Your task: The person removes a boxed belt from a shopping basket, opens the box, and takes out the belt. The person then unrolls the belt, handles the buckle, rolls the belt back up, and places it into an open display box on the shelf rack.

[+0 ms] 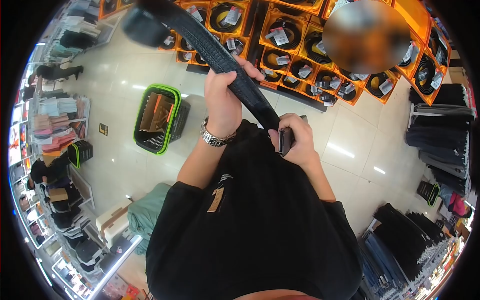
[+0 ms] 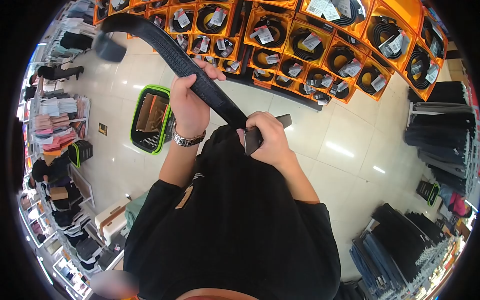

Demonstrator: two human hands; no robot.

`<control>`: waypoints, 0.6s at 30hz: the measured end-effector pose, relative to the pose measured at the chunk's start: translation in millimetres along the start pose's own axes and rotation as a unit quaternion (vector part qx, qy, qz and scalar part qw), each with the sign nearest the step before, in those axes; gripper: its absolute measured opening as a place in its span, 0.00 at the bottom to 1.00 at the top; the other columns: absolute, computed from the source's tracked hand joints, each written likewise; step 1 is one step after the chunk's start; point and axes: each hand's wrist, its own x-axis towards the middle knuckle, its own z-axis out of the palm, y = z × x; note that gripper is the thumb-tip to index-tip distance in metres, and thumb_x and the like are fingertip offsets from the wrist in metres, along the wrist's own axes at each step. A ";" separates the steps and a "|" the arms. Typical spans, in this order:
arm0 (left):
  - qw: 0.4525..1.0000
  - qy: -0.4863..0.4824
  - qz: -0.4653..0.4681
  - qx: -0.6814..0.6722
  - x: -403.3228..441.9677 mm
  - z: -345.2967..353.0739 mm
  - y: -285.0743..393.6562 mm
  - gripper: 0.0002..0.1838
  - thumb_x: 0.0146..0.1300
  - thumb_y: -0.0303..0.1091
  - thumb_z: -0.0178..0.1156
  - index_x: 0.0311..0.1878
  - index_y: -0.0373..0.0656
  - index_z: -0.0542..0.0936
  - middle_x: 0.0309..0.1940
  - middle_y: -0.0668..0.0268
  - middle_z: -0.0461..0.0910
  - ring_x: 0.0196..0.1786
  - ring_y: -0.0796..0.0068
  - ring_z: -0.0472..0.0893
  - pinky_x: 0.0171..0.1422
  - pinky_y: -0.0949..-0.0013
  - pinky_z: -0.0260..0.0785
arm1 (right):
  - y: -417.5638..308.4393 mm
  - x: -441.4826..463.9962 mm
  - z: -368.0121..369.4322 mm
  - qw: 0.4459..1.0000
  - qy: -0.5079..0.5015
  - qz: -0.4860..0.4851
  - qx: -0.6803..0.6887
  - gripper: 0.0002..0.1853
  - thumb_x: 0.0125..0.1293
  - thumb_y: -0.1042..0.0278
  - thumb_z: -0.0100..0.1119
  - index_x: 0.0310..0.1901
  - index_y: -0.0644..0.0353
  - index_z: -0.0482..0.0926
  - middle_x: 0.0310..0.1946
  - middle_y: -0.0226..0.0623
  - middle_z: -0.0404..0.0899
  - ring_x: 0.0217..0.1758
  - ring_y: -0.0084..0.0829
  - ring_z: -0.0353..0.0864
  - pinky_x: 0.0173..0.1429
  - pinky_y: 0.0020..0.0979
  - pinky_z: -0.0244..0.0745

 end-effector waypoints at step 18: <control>0.998 -0.023 0.035 -0.052 16.0 -21.8 32.1 0.15 0.64 0.41 0.49 0.44 0.39 0.75 0.30 0.58 0.76 0.38 0.59 0.77 0.46 0.62 0.69 | -0.7 -15.0 2.4 0.999 -0.018 0.035 0.011 0.15 0.45 0.79 0.69 0.29 0.61 0.70 0.25 0.39 0.74 0.27 0.39 0.75 0.34 0.33 0.70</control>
